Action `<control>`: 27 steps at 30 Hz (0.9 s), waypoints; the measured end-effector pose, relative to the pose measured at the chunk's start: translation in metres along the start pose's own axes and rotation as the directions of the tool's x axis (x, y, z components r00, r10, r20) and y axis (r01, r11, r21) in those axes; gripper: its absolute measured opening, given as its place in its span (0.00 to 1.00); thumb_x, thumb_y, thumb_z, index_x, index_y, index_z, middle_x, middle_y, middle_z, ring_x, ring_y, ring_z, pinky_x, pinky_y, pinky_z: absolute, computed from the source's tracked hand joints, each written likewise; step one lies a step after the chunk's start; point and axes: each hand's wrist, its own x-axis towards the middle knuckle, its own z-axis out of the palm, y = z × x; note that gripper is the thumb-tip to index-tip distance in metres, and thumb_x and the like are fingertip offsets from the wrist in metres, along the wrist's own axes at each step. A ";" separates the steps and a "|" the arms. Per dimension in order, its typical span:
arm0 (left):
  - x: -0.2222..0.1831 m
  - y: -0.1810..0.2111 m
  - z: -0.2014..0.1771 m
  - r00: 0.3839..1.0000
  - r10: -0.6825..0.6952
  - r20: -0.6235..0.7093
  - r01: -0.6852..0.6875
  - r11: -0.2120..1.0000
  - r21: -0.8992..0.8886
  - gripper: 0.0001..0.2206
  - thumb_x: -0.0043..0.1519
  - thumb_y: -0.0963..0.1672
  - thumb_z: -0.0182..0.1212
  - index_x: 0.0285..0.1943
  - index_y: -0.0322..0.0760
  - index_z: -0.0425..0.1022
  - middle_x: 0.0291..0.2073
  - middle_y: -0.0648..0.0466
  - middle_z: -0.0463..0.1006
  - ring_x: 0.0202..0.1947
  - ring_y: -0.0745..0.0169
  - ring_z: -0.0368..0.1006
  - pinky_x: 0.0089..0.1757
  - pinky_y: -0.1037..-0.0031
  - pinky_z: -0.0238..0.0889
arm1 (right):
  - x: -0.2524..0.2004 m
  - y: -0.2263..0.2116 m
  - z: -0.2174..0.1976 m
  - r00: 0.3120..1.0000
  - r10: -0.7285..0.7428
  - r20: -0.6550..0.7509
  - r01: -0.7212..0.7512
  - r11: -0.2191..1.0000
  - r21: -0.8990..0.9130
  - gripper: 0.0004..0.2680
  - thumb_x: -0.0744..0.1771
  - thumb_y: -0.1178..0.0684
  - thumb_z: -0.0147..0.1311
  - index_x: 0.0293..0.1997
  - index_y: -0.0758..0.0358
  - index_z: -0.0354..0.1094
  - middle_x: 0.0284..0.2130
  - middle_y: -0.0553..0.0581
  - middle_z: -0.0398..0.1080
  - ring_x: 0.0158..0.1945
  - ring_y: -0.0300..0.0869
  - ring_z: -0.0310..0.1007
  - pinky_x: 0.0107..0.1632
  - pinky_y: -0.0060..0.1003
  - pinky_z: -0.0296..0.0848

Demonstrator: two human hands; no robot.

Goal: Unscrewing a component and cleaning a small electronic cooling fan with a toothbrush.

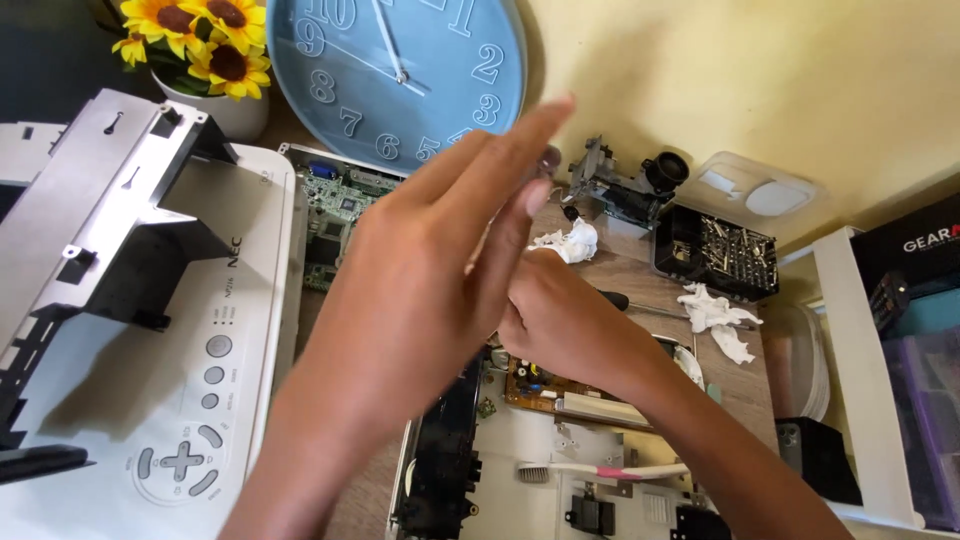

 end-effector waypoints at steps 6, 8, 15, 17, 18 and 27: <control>0.009 -0.007 -0.008 0.996 0.084 -0.031 -0.087 0.990 -0.107 0.08 0.72 0.38 0.53 0.58 0.29 0.70 0.48 0.46 0.82 0.45 0.55 0.81 0.44 0.69 0.71 | 0.000 0.005 0.003 1.000 -0.003 0.018 0.003 1.000 -0.007 0.08 0.66 0.66 0.42 0.26 0.62 0.51 0.17 0.58 0.54 0.21 0.43 0.51 0.28 0.41 0.50; 0.009 -0.001 -0.002 0.997 0.047 -0.056 -0.053 0.992 -0.118 0.08 0.71 0.36 0.52 0.57 0.25 0.71 0.42 0.44 0.83 0.33 0.61 0.82 0.34 0.78 0.77 | 0.000 0.004 0.001 0.994 0.071 0.085 -0.070 0.997 -0.007 0.10 0.65 0.67 0.46 0.23 0.60 0.51 0.16 0.54 0.52 0.19 0.40 0.51 0.26 0.36 0.52; -0.008 0.009 0.019 0.978 -0.029 -0.207 0.049 0.995 0.092 0.11 0.72 0.34 0.56 0.63 0.28 0.71 0.28 0.55 0.74 0.27 0.66 0.65 0.26 0.77 0.60 | 0.005 -0.015 -0.003 0.998 0.060 0.018 -0.060 0.997 0.037 0.03 0.63 0.64 0.47 0.29 0.65 0.60 0.21 0.61 0.65 0.25 0.45 0.64 0.27 0.40 0.58; -0.009 0.013 0.023 0.974 -0.029 -0.224 0.069 0.982 0.174 0.10 0.72 0.35 0.56 0.62 0.30 0.71 0.29 0.55 0.71 0.29 0.63 0.64 0.24 0.71 0.57 | 0.002 -0.017 -0.004 0.994 0.065 -0.085 -0.061 0.997 0.047 0.04 0.63 0.64 0.48 0.28 0.64 0.58 0.21 0.59 0.62 0.25 0.43 0.61 0.27 0.39 0.56; -0.008 0.015 0.025 0.970 -0.022 -0.242 0.085 0.964 0.253 0.09 0.73 0.36 0.56 0.61 0.31 0.70 0.30 0.54 0.68 0.31 0.59 0.63 0.23 0.66 0.54 | 0.000 -0.017 -0.005 0.979 0.071 -0.191 -0.062 0.997 0.051 0.06 0.63 0.64 0.49 0.26 0.63 0.56 0.20 0.56 0.60 0.26 0.41 0.59 0.27 0.38 0.54; -0.004 0.026 0.026 0.967 0.129 -0.220 0.003 0.858 0.514 0.09 0.71 0.36 0.60 0.58 0.36 0.77 0.31 0.57 0.77 0.30 0.60 0.68 0.33 0.70 0.59 | -0.003 -0.036 -0.021 0.744 -0.043 -0.667 0.218 0.959 0.182 0.16 0.65 0.72 0.55 0.22 0.62 0.51 0.20 0.49 0.51 0.28 0.33 0.48 0.30 0.34 0.48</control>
